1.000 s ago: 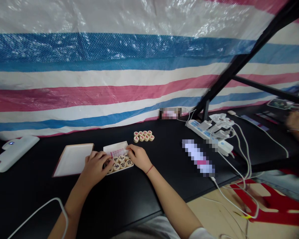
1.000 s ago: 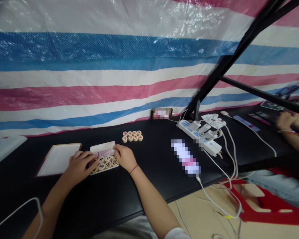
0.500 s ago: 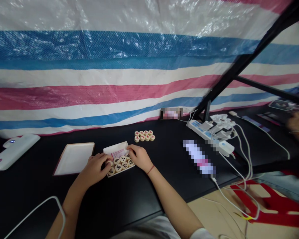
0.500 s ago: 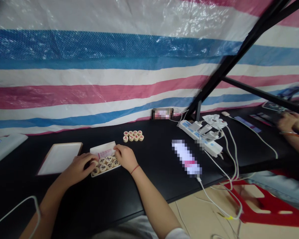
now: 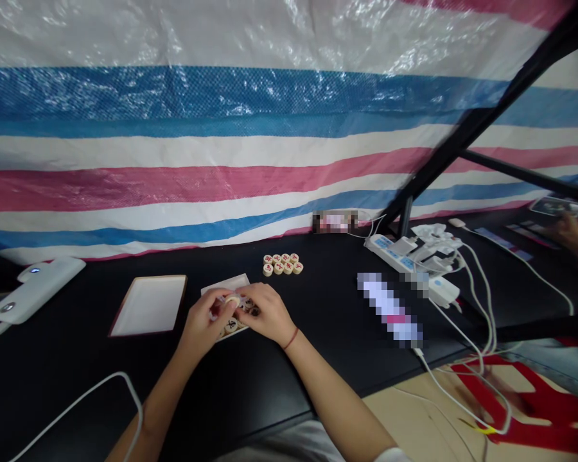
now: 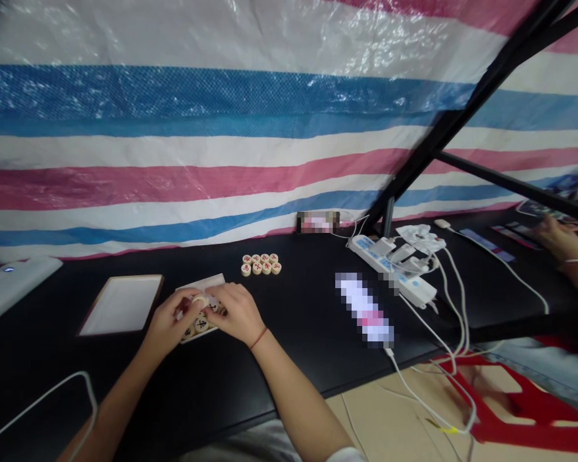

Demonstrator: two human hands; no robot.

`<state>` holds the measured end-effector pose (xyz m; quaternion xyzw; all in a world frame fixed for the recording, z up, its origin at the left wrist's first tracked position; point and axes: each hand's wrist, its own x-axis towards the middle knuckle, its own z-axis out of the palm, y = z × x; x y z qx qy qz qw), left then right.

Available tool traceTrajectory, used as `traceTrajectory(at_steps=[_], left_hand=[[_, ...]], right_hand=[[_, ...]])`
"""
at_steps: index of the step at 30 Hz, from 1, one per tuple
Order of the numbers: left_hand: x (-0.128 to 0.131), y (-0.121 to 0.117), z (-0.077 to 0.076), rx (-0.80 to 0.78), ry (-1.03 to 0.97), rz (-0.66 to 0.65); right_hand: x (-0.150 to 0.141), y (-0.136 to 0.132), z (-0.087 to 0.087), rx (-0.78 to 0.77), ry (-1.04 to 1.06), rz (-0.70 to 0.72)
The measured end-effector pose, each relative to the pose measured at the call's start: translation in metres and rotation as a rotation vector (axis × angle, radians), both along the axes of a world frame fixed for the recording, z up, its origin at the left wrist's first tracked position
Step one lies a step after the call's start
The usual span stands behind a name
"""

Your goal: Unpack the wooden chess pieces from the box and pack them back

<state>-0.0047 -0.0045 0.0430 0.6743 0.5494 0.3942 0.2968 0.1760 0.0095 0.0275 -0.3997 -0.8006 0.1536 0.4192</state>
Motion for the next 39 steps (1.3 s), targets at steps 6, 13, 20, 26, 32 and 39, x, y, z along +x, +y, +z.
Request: traceTrajectory(at_steps=[6, 13, 20, 26, 32, 39], left_hand=[[0.009, -0.004, -0.006, -0.118, -0.137, 0.011], [0.003, -0.003, -0.018, -0.073, -0.293, 0.223], [-0.001, 0.008, -0.029, -0.021, -0.360, 0.278], [0.003, 0.000, -0.028, 0.090, 0.041, 0.083], [0.007, -0.005, -0.030, 0.271, 0.332, -0.079], [0.000, 0.000, -0.024, 0.243, 0.511, -0.144]], right_hand=[[-0.009, -0.007, 0.001, 0.014, -0.011, 0.034], [0.020, 0.007, 0.005, -0.109, 0.001, -0.185], [0.061, 0.026, -0.010, -0.364, -0.214, -0.279], [0.043, 0.016, 0.002, -0.263, -0.187, -0.291], [0.002, -0.003, 0.010, -0.279, 0.046, 0.074], [0.030, 0.009, 0.007, -0.253, 0.035, -0.144]])
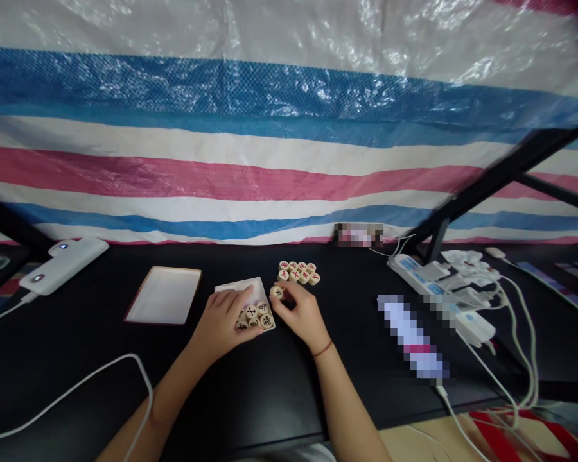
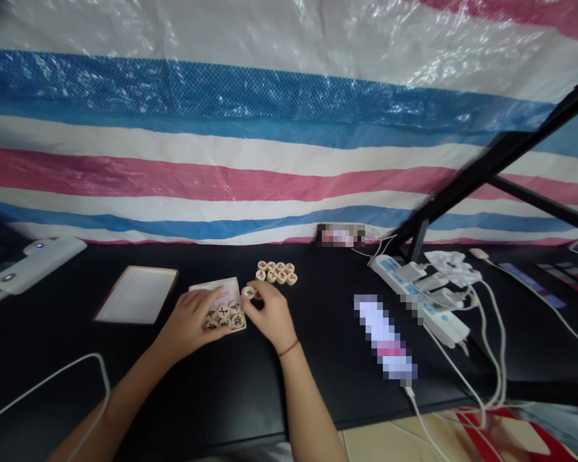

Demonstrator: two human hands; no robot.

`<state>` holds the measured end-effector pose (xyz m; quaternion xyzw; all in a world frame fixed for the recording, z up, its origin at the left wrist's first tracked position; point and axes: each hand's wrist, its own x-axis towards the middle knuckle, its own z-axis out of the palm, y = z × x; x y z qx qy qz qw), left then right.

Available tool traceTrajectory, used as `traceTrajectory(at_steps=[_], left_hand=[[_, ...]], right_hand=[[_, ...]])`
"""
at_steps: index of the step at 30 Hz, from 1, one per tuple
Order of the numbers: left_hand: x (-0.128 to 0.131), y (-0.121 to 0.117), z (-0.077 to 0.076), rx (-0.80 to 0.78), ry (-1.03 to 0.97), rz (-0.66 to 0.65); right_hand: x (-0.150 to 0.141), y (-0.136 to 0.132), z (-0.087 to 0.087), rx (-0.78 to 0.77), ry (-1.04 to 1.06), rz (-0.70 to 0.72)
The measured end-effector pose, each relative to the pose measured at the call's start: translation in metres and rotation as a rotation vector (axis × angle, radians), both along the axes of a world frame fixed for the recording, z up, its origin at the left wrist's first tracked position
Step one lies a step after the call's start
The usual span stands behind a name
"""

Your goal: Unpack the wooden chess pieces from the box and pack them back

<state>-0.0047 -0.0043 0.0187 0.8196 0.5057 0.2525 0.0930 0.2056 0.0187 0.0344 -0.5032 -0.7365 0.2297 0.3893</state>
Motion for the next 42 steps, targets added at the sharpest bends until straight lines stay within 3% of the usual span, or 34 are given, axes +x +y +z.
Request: traceTrajectory(at_steps=[4, 8, 14, 24, 32, 39, 42], left_hand=[[-0.003, -0.002, 0.005, -0.110, 0.047, -0.059], [-0.002, -0.003, 0.005, -0.173, 0.077, -0.104], [-0.001, -0.004, 0.007, -0.159, 0.079, -0.108], [-0.004, 0.001, 0.005, -0.155, 0.071, -0.127], [-0.004, 0.003, 0.001, -0.140, 0.078, -0.125], [-0.010, 0.005, 0.004, -0.064, 0.046, -0.125], [-0.019, 0.007, 0.010, -0.055, 0.064, -0.030]], right_hand=[[0.023, 0.010, -0.008, -0.001, -0.095, -0.054], [0.025, 0.013, -0.016, -0.038, -0.169, -0.053], [0.020, 0.013, -0.019, -0.058, -0.215, -0.036], [0.018, 0.017, -0.032, -0.011, -0.227, -0.182], [0.015, 0.018, -0.037, 0.007, -0.203, -0.207], [0.015, 0.012, -0.020, 0.063, -0.128, -0.251], [0.006, 0.006, -0.010, 0.014, -0.060, -0.081]])
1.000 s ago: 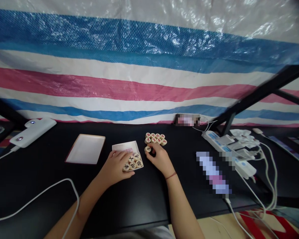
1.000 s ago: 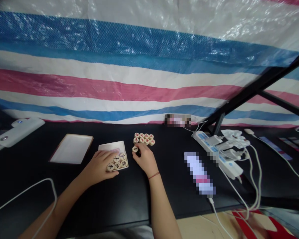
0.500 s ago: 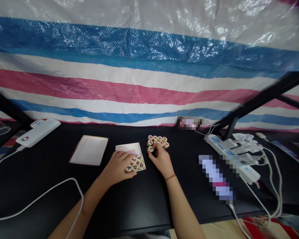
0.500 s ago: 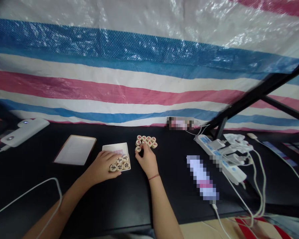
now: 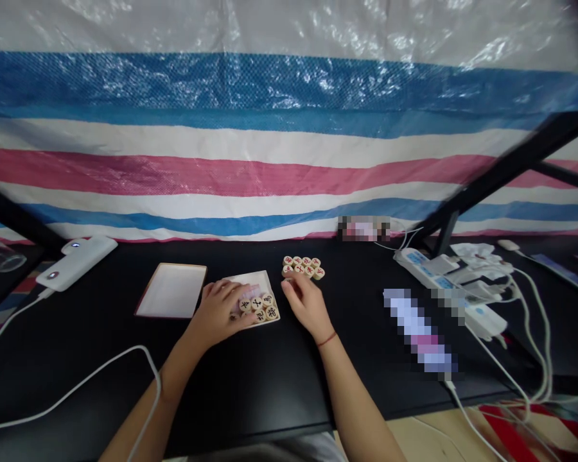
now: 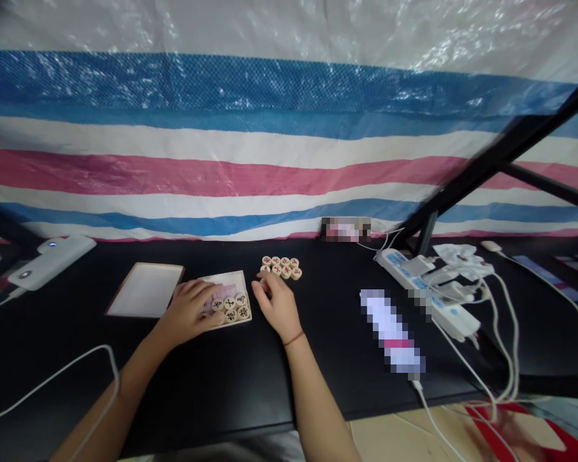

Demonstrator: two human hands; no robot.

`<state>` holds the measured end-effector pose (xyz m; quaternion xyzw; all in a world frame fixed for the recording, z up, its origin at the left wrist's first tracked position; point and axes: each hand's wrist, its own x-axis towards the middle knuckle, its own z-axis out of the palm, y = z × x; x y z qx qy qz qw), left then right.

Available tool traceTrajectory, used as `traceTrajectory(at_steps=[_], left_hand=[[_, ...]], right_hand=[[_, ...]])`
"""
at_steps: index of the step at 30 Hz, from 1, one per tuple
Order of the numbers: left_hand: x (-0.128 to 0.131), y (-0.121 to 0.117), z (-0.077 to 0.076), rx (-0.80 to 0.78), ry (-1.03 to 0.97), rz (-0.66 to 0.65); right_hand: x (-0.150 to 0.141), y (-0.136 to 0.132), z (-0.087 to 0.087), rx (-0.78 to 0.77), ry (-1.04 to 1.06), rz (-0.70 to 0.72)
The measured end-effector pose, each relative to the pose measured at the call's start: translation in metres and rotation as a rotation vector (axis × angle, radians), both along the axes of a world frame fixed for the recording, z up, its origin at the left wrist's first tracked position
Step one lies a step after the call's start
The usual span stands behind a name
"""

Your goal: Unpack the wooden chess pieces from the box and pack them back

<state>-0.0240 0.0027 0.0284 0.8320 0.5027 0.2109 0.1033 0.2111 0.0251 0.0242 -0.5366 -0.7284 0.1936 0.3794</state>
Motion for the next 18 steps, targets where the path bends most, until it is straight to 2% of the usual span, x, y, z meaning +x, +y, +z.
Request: traceTrajectory(at_steps=[2, 4, 8, 11, 18], left_hand=[[-0.006, 0.001, 0.001, -0.010, 0.033, 0.066], [-0.009, 0.002, 0.000, -0.024, 0.067, 0.099], [-0.003, 0.000, -0.004, 0.015, 0.106, 0.092], [0.006, -0.004, -0.003, 0.030, 0.098, 0.093], [0.013, -0.008, 0.002, -0.085, 0.032, 0.140]], right_hand=[[-0.008, -0.002, 0.002, -0.075, -0.007, 0.138], [-0.016, -0.002, 0.001, -0.135, -0.073, 0.204], [-0.024, -0.001, -0.001, -0.178, -0.195, 0.170], [-0.026, -0.001, -0.001, -0.179, -0.195, 0.143], [-0.029, 0.000, -0.003, -0.172, -0.146, 0.152]])
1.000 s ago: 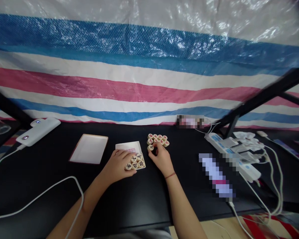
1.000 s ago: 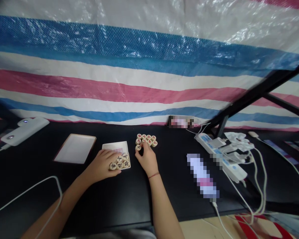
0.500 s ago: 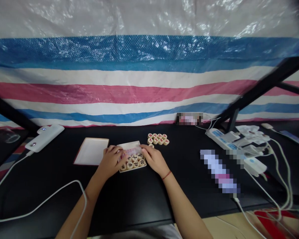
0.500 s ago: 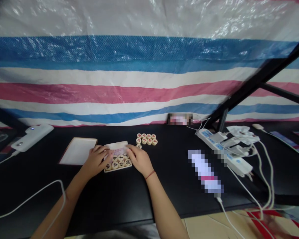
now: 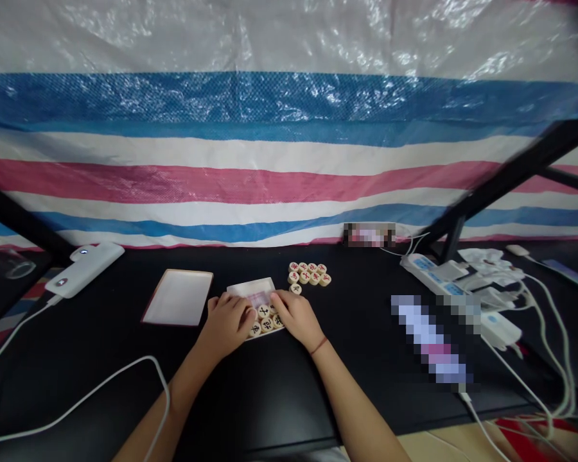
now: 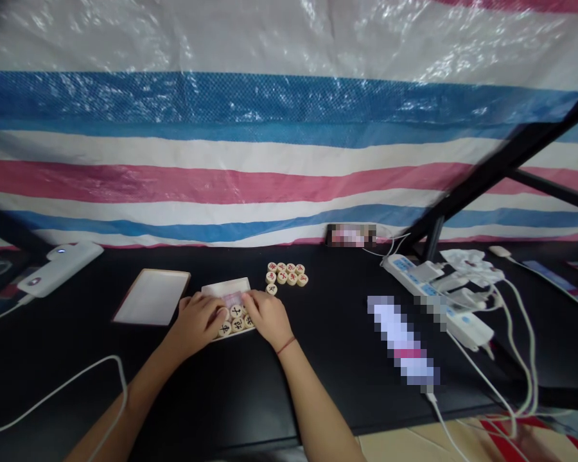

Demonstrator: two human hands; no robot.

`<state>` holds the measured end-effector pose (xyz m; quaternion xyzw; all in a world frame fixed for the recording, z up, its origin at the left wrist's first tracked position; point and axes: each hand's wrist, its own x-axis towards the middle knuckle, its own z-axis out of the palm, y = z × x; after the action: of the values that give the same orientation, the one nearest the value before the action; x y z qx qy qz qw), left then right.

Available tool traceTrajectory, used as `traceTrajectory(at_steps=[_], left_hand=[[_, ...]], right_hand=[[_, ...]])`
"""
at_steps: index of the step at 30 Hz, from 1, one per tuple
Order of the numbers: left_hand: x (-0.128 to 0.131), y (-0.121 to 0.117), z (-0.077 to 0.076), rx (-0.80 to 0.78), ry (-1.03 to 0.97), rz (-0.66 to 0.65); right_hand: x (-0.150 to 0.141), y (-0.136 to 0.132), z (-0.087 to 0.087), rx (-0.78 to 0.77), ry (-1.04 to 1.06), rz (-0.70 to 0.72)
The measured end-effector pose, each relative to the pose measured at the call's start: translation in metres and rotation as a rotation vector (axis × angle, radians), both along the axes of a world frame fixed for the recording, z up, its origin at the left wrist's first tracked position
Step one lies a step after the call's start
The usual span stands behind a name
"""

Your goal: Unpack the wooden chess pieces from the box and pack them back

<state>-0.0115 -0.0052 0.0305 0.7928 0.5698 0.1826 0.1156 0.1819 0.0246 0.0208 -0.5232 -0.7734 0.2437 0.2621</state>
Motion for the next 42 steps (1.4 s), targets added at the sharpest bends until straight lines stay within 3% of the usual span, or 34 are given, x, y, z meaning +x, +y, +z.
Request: traceTrajectory(at_steps=[3, 6, 9, 12, 17, 20, 24, 29, 32, 35, 39, 42], left_hand=[[-0.003, 0.001, 0.002, 0.020, -0.078, 0.043], [-0.005, 0.002, 0.003, 0.086, -0.199, 0.052], [-0.004, 0.001, 0.002, 0.104, -0.343, 0.020], [-0.001, -0.003, 0.001, 0.062, -0.444, 0.039], [0.005, -0.006, -0.001, -0.016, -0.573, 0.072], [0.004, -0.003, -0.006, 0.006, -0.650, 0.112], [0.000, 0.004, -0.018, 0.109, -0.719, 0.111], [-0.003, 0.008, -0.022, 0.107, -0.657, 0.131], [-0.002, 0.006, -0.016, 0.132, -0.567, 0.118], [0.003, 0.001, -0.011, 0.168, -0.465, 0.055], [0.009, -0.005, -0.014, 0.229, -0.333, -0.061], [0.012, -0.006, -0.017, 0.291, -0.260, -0.093]], right_hand=[[0.001, -0.001, -0.001, 0.049, 0.077, -0.030], [-0.002, -0.006, 0.001, 0.219, 0.149, -0.047], [-0.011, -0.012, 0.005, 0.380, 0.130, 0.075], [-0.019, -0.018, 0.007, 0.429, 0.098, 0.137], [-0.004, -0.015, 0.013, 0.424, 0.129, 0.077], [0.024, -0.006, 0.014, 0.371, 0.212, -0.129], [0.063, 0.005, 0.004, 0.193, 0.142, -0.314], [0.081, 0.009, -0.007, 0.063, 0.042, -0.283], [0.072, 0.006, 0.001, 0.108, 0.053, -0.261], [0.050, -0.002, 0.014, 0.173, 0.206, -0.263], [0.009, -0.016, 0.019, 0.117, 0.320, 0.027], [-0.009, -0.022, 0.014, 0.144, 0.308, 0.093]])
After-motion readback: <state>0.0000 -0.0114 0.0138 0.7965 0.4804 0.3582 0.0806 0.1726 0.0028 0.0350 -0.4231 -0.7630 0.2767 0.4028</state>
